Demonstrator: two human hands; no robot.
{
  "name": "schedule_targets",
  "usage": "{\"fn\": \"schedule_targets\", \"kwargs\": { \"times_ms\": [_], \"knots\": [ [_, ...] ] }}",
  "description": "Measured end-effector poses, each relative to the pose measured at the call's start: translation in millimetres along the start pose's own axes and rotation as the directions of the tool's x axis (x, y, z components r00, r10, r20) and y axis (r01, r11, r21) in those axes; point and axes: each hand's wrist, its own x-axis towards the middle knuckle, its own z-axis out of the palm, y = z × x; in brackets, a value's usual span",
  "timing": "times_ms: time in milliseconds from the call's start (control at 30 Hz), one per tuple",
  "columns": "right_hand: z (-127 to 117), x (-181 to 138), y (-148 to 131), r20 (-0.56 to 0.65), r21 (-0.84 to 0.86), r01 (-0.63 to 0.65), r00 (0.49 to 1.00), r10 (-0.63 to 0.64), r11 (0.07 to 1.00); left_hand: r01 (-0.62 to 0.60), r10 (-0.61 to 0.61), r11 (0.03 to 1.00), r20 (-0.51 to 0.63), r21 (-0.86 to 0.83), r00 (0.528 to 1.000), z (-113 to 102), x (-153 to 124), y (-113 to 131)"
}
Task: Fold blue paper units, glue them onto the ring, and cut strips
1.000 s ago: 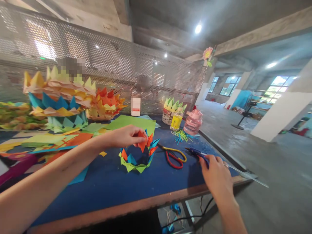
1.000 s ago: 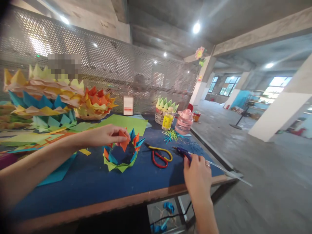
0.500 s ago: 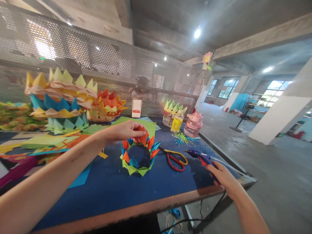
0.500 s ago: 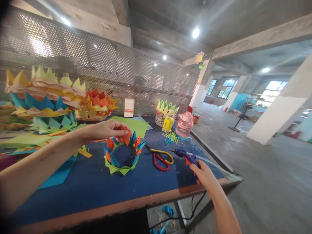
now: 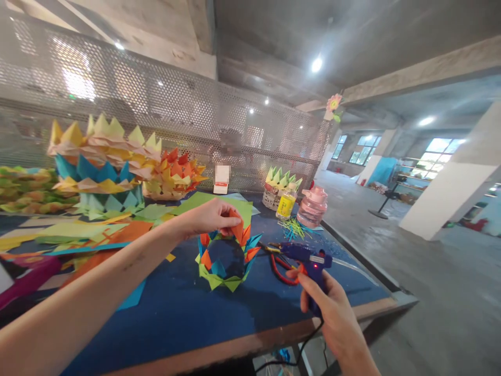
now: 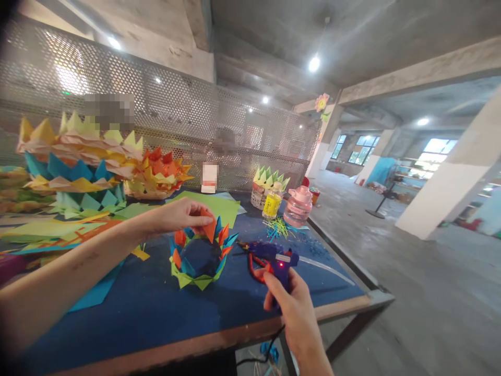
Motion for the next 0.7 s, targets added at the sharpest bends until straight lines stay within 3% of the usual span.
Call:
{"fn": "schedule_targets", "kwargs": {
  "times_ms": [167,367,700],
  "knots": [
    [26.4,-6.7,3.5,-0.047,-0.117,0.103,0.993,-0.109,0.988,0.044,-0.047,0.998,0.079,0.04,0.996,7.5,-0.8,4.0],
    [43.8,-13.1,8.8,0.001,-0.202,0.152,0.988,-0.155,0.967,0.05,-0.055,0.997,0.09,0.053,0.994,13.7,-1.2,6.5],
    [47.5,-13.1,30.3,-0.07,-0.469,0.252,0.945,-0.32,0.847,0.057,-0.066,0.995,0.115,0.079,0.991,17.1,0.5,4.4]
  ]
}}
